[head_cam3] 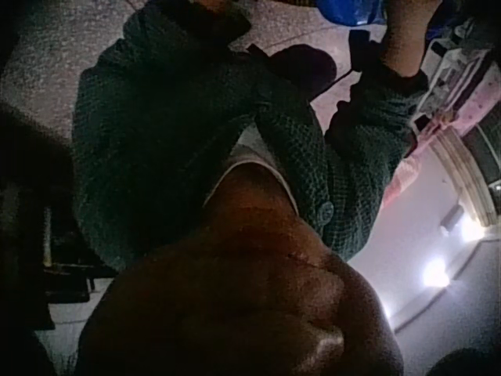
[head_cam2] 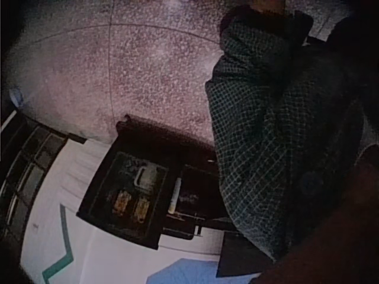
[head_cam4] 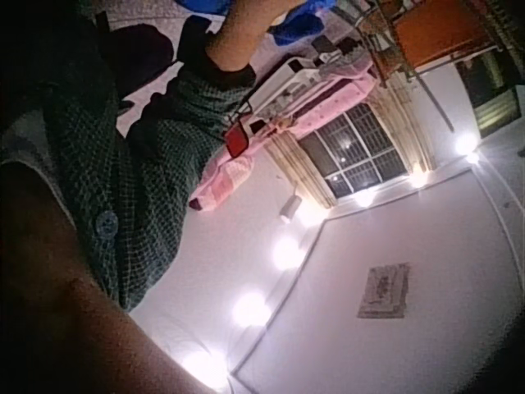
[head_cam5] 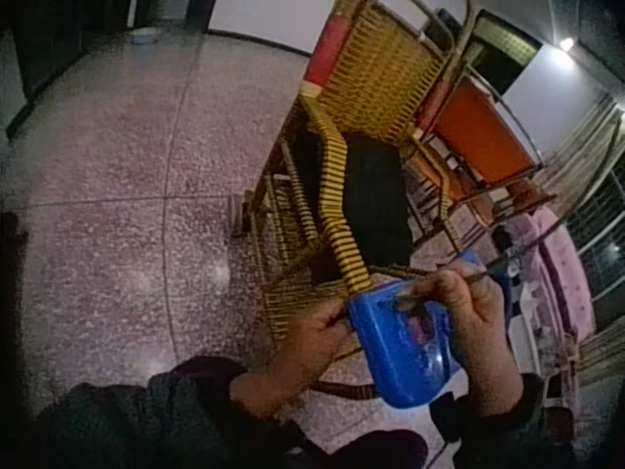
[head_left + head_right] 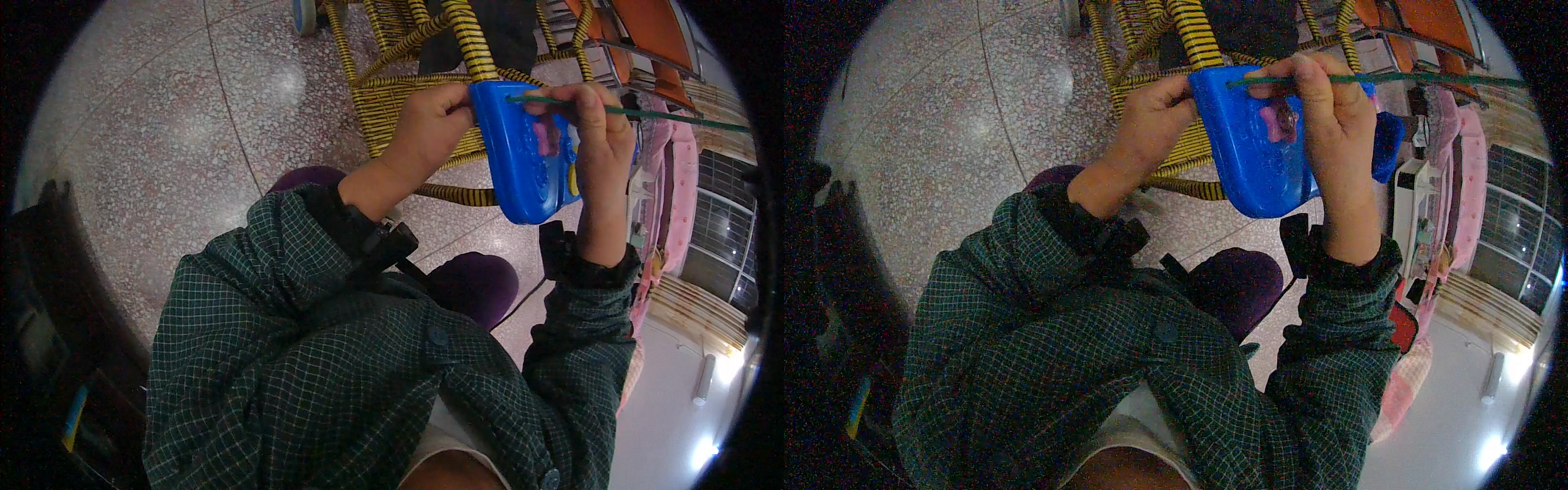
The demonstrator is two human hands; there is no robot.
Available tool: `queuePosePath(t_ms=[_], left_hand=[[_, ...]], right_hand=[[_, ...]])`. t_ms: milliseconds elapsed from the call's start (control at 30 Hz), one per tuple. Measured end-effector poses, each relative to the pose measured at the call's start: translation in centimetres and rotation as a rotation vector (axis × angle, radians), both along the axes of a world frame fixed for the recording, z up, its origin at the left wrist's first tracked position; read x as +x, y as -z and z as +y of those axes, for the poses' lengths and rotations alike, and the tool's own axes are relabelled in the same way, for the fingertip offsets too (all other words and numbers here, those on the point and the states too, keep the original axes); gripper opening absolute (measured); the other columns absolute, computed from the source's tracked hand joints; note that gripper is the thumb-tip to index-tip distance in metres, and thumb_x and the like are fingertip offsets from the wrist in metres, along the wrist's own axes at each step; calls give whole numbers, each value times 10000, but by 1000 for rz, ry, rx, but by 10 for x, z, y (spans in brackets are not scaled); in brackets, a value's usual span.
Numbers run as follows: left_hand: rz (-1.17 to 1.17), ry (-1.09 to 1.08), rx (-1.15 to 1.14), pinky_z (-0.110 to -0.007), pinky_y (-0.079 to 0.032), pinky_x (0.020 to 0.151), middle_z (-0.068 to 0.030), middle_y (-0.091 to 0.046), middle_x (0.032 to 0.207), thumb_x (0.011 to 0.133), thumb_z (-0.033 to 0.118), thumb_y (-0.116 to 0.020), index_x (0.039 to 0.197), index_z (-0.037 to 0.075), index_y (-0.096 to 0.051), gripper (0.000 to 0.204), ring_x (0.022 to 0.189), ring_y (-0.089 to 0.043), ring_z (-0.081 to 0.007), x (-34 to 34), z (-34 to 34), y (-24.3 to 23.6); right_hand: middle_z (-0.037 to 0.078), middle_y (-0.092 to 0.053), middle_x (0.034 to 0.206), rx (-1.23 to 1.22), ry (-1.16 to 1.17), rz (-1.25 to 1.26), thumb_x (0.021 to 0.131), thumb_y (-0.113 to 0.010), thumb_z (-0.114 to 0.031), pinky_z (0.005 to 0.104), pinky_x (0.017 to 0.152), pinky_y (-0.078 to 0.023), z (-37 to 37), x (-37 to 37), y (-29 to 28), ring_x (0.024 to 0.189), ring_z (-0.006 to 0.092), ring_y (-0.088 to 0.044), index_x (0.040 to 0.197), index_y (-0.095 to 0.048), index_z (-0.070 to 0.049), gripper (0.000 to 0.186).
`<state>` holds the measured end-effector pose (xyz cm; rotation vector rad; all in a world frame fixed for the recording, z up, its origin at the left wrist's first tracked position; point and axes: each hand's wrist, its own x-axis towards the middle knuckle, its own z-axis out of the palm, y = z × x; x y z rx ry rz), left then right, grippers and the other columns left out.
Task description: The person cleans a child's wicker chair with a blue cloth, then uses a green zip tie to secure the blue plastic tray to the chair frame. The person threads the zip tie through the tray and around the frame, tightens it, and opens a drawer to retrieve additional items.
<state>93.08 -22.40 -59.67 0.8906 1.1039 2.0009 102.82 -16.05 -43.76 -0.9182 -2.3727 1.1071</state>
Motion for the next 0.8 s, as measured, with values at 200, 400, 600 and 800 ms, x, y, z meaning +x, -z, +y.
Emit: queuePosePath(t_ms=[200, 400, 600, 800], left_hand=[[124, -43, -60, -298, -454, 612, -138, -596, 724, 764, 63, -531, 826, -19, -587, 117, 653, -578, -202, 0, -3, -2], [111, -38, -63, -304, -449, 602, -140, -586, 705, 770, 68, -527, 800, -18, -580, 105, 643, -571, -206, 3, -5, -2], [103, 65, -70, -267, -453, 661, -34, -597, 763, 808, 68, -527, 866, -5, -603, 120, 729, -537, -99, 1, -3, 1], [23, 117, -58, -256, -464, 663, -32, -605, 774, 808, 35, -512, 862, -3, -611, 119, 728, -550, -94, 4, -2, 0]], right_hand=[[76, -629, 789, 192, -69, -20, 916, -452, -260, 207, 565, -464, -4, -5, 0, 636, 104, -577, 875, -583, -4, 291], [68, -619, 763, 185, -115, -14, 913, -460, -254, 221, 588, -472, 0, -9, -1, 658, 117, -599, 872, -570, -6, 275], [75, -625, 761, 99, -62, 39, 917, -450, -258, 223, 580, -471, -1, -8, 2, 667, 124, -613, 852, -553, -8, 277], [76, -628, 718, 138, -55, 25, 921, -438, -268, 211, 515, -438, -2, -7, 4, 592, 105, -571, 852, -552, -12, 288]])
